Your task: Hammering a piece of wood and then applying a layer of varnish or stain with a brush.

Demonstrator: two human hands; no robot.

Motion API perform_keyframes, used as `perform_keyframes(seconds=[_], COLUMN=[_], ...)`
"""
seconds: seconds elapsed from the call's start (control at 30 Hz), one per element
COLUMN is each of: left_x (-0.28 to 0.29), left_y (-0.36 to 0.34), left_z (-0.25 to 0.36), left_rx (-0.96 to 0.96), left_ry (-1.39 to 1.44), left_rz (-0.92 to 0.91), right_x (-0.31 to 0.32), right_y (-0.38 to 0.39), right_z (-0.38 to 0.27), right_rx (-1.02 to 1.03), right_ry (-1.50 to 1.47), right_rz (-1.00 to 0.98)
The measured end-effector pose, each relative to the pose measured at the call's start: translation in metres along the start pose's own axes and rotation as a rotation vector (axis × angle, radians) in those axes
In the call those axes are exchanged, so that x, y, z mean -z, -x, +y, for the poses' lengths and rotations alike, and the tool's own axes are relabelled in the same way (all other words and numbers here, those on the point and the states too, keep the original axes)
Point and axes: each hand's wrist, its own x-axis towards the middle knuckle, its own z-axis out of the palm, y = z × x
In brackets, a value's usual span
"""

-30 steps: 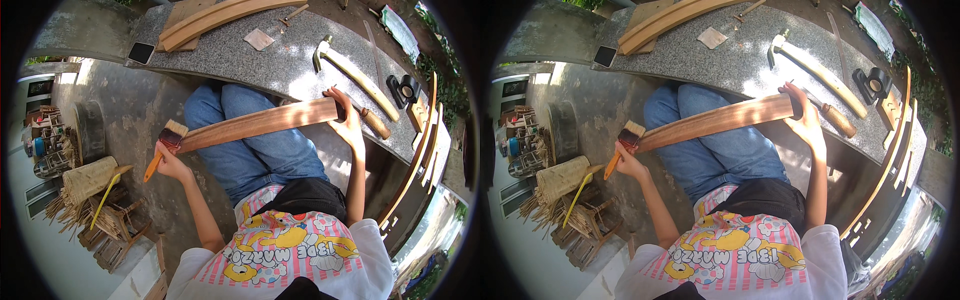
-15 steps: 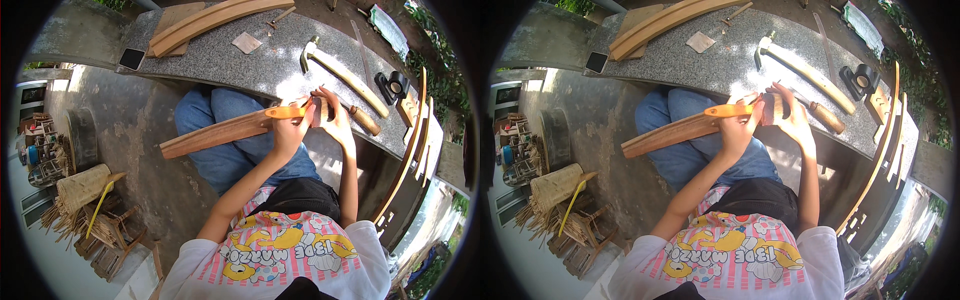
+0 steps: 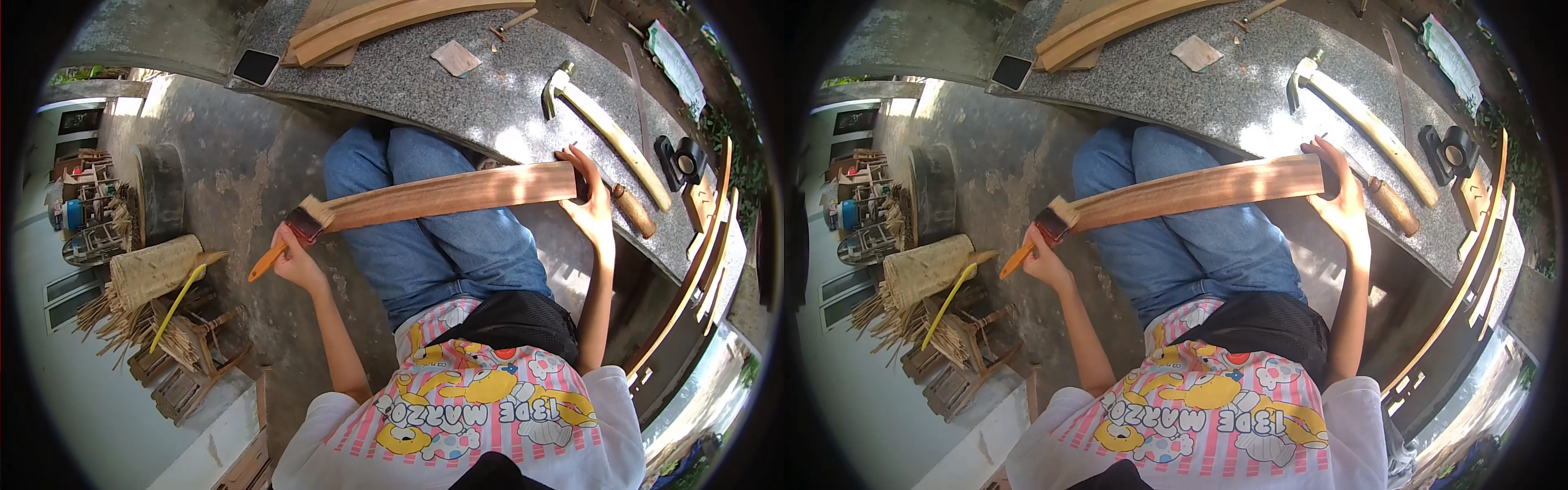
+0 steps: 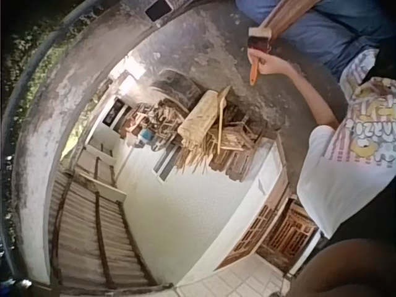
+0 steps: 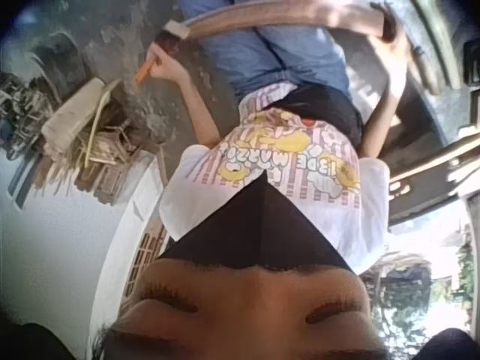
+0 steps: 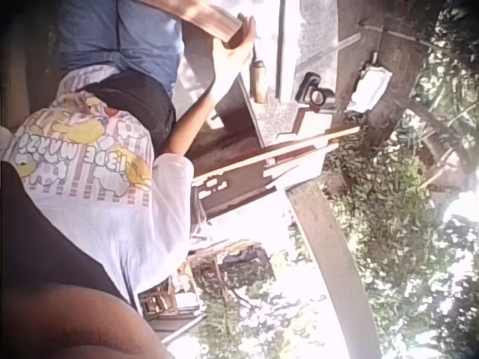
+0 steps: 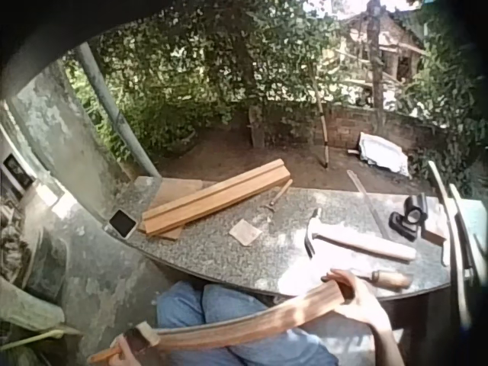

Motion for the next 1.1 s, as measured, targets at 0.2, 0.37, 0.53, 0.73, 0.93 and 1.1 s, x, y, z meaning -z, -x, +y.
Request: perform_keyframes(seconds=[0.2, 0.37, 0.53, 0.73, 0.93, 1.1], left_x=[0.031, -0.062, -0.149, -0.192, -0.135, -0.045], left_y=[-0.025, 0.03, 0.129, 0.182, 0.113, 0.048], left_z=[0.011, 0.068, 0.108, 0.099, 0.065, 0.032], left_rx=[-0.034, -0.019, -0.058, 0.138, 0.23, 0.271], left_ry=[-0.069, 0.19, 0.481, 0.68, 0.421, 0.176], left_rz=[0.246, -0.161, -0.829, -1.011, -0.677, -0.297], right_x=[-0.002, 0.0, 0.001, -0.001, -0.007, -0.02], right_y=[-0.001, 0.001, -0.001, 0.001, 0.025, 0.055], right_z=[0.002, 0.002, -0.005, -0.01, -0.038, -0.033], right_rx=[-0.011, 0.012, 0.022, -0.031, 0.162, -0.506], right_ry=[0.003, 0.023, 0.043, 0.014, 0.404, -0.339], right_rz=[-0.017, -0.005, -0.027, -0.026, 0.059, 0.159])
